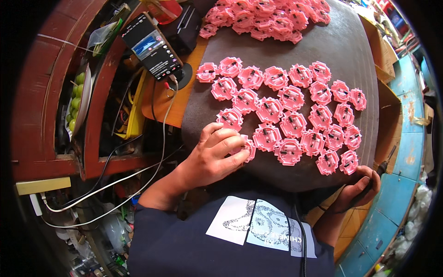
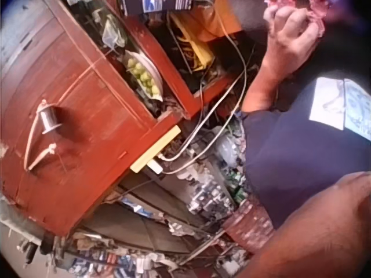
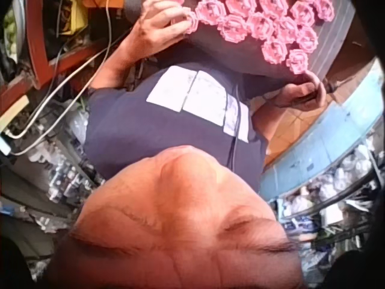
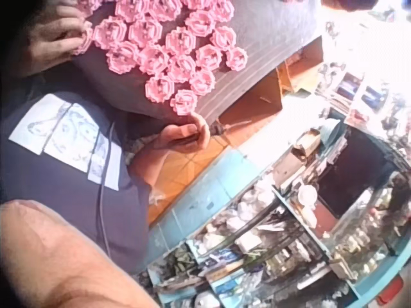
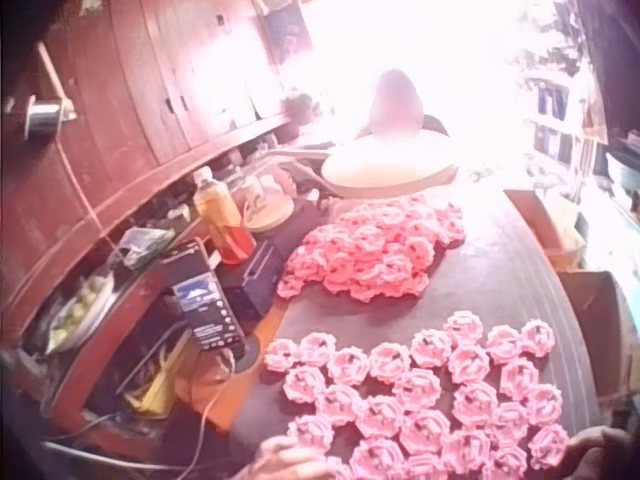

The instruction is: The person uses a soldering iron to attach small metal pieces to pink plastic components on a workbench. They handle each component individually, applying heat and solder to specific points while arranging the finished items on the table.

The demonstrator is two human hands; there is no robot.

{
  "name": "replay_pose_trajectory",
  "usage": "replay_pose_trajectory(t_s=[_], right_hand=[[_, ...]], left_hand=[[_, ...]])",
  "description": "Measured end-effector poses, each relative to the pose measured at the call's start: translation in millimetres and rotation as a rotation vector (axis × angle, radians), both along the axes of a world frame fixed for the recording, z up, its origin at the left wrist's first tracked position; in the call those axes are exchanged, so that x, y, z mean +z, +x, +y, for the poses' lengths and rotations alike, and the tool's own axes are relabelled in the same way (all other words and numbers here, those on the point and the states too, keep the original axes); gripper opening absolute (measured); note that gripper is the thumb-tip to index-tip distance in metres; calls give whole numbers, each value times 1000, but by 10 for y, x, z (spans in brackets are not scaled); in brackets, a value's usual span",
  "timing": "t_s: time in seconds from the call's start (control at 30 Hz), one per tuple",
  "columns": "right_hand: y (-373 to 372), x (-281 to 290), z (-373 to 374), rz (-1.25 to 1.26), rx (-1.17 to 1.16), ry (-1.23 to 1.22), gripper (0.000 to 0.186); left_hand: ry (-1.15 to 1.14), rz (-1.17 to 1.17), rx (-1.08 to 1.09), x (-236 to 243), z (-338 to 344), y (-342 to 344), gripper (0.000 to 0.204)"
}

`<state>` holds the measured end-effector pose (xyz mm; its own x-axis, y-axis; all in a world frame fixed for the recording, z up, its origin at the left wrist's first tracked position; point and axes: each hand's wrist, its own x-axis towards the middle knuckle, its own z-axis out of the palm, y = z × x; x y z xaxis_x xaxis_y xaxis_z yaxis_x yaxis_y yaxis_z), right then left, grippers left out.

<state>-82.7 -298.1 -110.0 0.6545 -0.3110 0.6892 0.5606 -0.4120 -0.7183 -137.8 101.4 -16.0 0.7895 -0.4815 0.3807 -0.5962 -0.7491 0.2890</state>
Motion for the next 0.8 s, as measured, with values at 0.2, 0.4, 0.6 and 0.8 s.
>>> replay_pose_trajectory(t_s=[0.2, 0.4, 0.6, 0.8], right_hand=[[3, -43, -42, -7, -5, 9, 30], [0, -65, -23, -3, -15, 11, 28], [-4, -67, -21, -7, -21, 9, 27], [-77, 74, 22, 32, -112, -8, 30]], left_hand=[[-57, -174, 35, -160, 51, 108, 30], [28, -227, 93, -235, 164, 162, 32], [17, -242, 115, -302, 156, 168, 34], [-56, -263, 194, -287, 238, -76, 46]])
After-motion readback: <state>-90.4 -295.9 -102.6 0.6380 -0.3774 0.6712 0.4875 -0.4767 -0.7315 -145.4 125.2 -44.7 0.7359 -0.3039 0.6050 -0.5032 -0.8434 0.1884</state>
